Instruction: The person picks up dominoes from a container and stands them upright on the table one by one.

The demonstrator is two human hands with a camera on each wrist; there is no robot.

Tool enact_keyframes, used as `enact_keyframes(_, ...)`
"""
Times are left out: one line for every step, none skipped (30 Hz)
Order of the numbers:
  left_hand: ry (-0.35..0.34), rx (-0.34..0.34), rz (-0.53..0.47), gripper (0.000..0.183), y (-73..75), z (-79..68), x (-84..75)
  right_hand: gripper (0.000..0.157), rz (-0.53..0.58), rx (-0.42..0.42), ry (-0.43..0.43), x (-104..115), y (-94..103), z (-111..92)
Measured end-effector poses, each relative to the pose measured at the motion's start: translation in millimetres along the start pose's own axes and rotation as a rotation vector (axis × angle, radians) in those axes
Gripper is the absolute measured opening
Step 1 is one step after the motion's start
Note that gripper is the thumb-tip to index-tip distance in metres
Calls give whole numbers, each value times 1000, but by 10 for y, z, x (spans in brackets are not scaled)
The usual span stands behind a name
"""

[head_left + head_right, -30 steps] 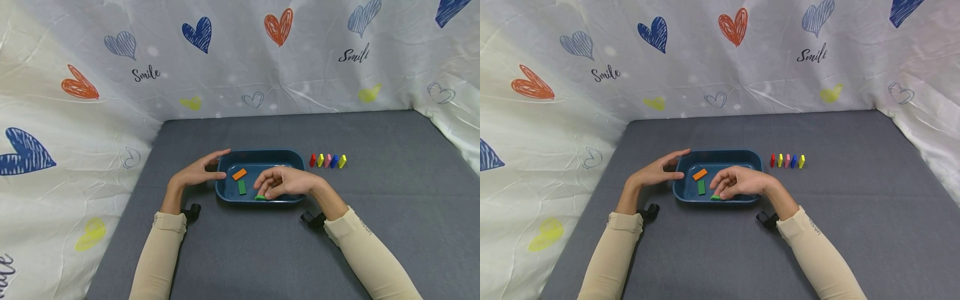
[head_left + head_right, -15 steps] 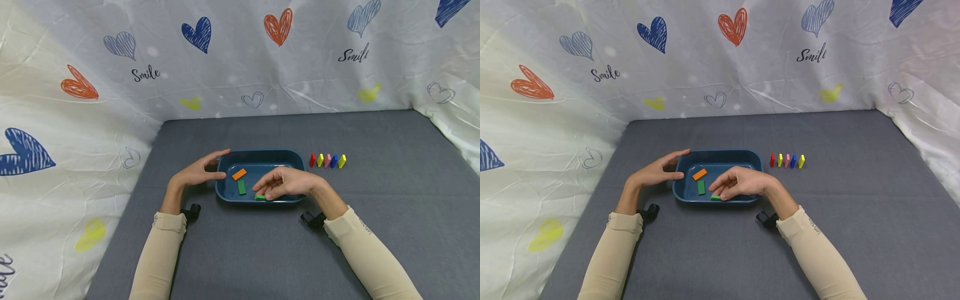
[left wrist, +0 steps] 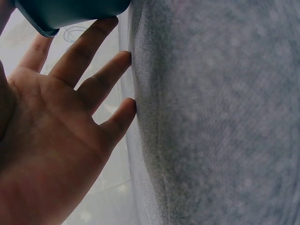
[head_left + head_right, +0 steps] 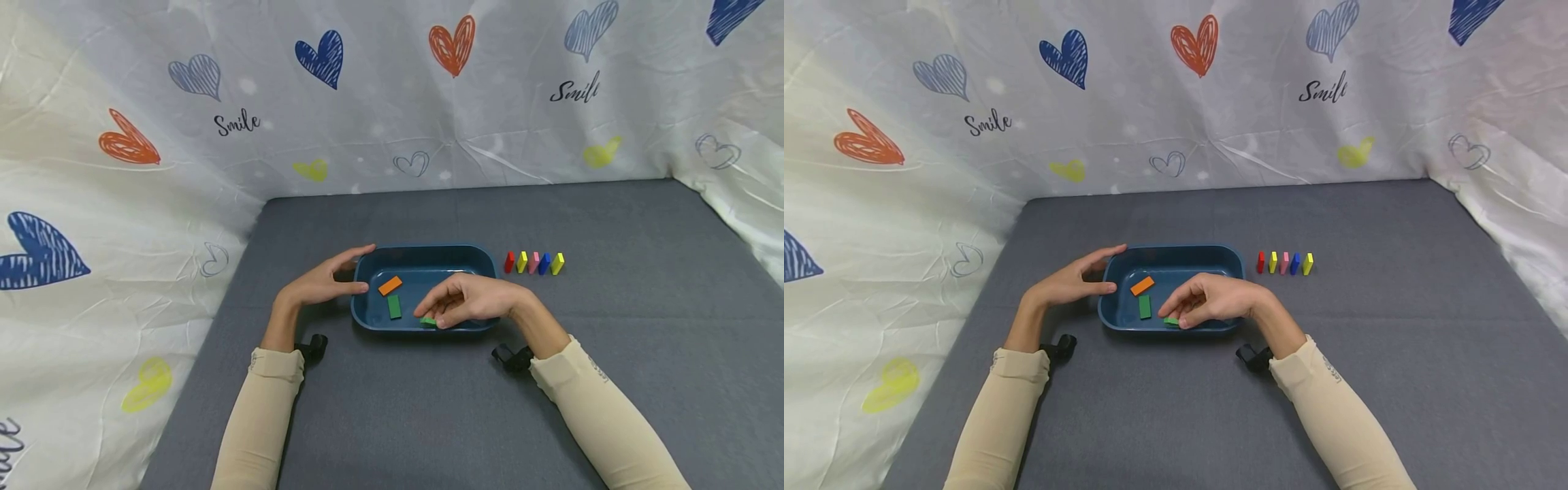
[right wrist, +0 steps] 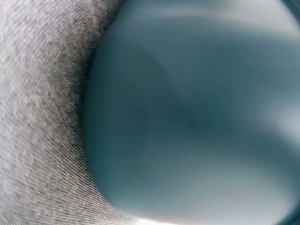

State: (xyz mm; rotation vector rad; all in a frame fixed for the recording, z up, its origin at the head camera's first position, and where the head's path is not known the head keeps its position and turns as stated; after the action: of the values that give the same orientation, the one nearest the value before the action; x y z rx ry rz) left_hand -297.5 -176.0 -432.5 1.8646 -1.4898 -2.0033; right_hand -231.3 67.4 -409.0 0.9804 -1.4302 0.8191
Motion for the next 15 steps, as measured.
enact_keyframes(-1, 0, 0, 79, 1, -2, 0, 36, -8, 4, 6, 9, -1, -5)
enact_keyframes(-2, 1, 0, 79, 2, -4, -2, 35, -15, 5, 7, 20, -2, -10)
enact_keyframes(-3, 1, 0, 79, 0, -4, -2, 35, -22, 4, 10, 34, -3, -16)
enact_keyframes(-4, 1, -1, 79, -2, -5, -2, 34, -26, 2, 16, 40, 3, -22)
enact_keyframes(-4, 1, -1, 79, -4, -5, -1, 33, -30, -5, 20, 52, 14, -31)
enact_keyframes(-5, 1, 0, 79, -6, -5, -1, 33, -31, -15, 25, 68, 28, -46)
enact_keyframes(-4, 0, 0, 79, -8, -5, -1, 33, -30, -29, 32, 88, 49, -67)
enact_keyframes(-4, -1, 1, 79, -10, -5, -2, 33, -21, -48, 40, 107, 78, -95)
enact_keyframes(-4, -1, 3, 79, -12, -5, -2, 33, -11, -70, 51, 131, 116, -130)
enact_keyframes(-5, -2, 3, 79, -11, -6, -4, 32, 3, -95, 61, 151, 161, -173)
enact_keyframes(-5, -2, 4, 80, -10, -7, -6, 32, 17, -122, 74, 178, 208, -224)
enact_keyframes(-6, -2, 5, 80, -9, -8, -8, 32, 30, -150, 89, 203, 260, -280)
enact_keyframes(-8, -3, 6, 80, -7, -9, -11, 32, 38, -181, 108, 230, 317, -339)
enact_keyframes(-10, -2, 6, 79, -5, -10, -14, 33, 47, -211, 123, 256, 374, -401)
enact_keyframes(-9, -2, 5, 79, -4, -10, -10, 32, 47, -241, 137, 279, 432, -467)
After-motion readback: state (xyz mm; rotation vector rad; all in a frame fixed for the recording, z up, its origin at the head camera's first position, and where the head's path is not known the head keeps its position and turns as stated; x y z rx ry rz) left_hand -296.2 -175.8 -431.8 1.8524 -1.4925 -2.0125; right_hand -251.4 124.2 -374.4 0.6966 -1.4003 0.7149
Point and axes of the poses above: each hand's wrist, its own z-axis towards the middle knuckle, its own y-axis out of the back of the hand, x = y × z, the point moved 7 cm from there along z, towards the middle knuckle, and after that the axes turned 8 degrees about z, right-handed, at the moved point
